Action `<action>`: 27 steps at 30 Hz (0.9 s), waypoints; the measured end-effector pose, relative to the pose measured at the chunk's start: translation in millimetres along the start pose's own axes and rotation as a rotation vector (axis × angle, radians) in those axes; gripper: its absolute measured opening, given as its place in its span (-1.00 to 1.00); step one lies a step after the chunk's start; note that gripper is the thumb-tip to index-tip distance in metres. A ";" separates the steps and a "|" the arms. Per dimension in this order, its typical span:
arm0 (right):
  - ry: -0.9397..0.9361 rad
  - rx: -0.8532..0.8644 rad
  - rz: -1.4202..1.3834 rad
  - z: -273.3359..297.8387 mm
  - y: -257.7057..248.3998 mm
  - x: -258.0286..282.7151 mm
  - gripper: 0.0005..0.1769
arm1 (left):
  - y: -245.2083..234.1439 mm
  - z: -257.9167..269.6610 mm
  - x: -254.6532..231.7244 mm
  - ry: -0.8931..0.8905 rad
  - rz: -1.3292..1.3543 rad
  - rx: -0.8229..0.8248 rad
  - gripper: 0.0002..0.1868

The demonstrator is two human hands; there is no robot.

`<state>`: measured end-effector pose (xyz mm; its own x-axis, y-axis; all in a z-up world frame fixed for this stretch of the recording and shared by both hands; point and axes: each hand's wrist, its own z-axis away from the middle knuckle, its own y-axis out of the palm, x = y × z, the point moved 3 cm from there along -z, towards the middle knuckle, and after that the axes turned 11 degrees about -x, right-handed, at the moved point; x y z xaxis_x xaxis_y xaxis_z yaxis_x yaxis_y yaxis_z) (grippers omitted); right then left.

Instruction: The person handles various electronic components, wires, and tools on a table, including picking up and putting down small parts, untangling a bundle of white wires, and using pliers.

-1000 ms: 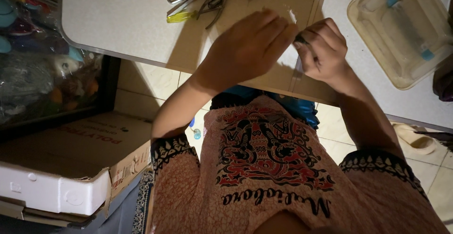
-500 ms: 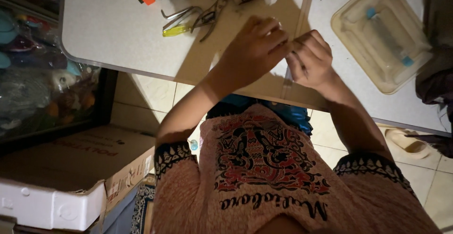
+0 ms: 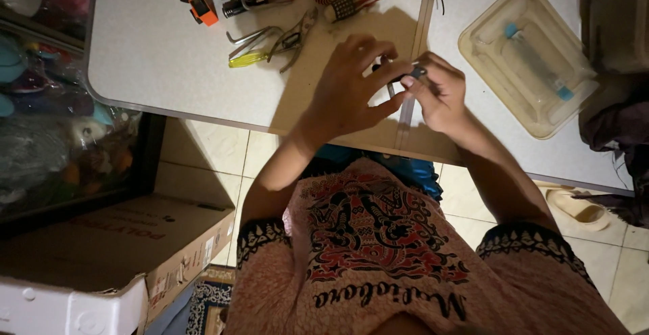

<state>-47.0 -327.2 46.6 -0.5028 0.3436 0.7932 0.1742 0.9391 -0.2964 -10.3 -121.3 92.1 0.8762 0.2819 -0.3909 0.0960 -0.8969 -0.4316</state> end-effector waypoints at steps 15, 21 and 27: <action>-0.010 0.070 0.085 -0.8 8.5 14.2 -0.95 | 4.5 44.9 19.8 -0.189 0.365 -0.220 -0.69; -0.053 0.133 0.065 1.3 17.2 11.9 -0.95 | 6.8 63.8 18.5 -0.554 0.321 -0.179 -0.68; 0.063 0.148 0.198 -3.2 43.6 25.6 -0.92 | -27.4 66.2 15.2 -0.676 0.348 -0.171 -0.45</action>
<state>-49.5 -277.4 55.7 -0.4168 0.5253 0.7419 0.1359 0.8430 -0.5205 -30.8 -69.9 44.1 0.3962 0.0718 -0.9154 -0.0117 -0.9965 -0.0832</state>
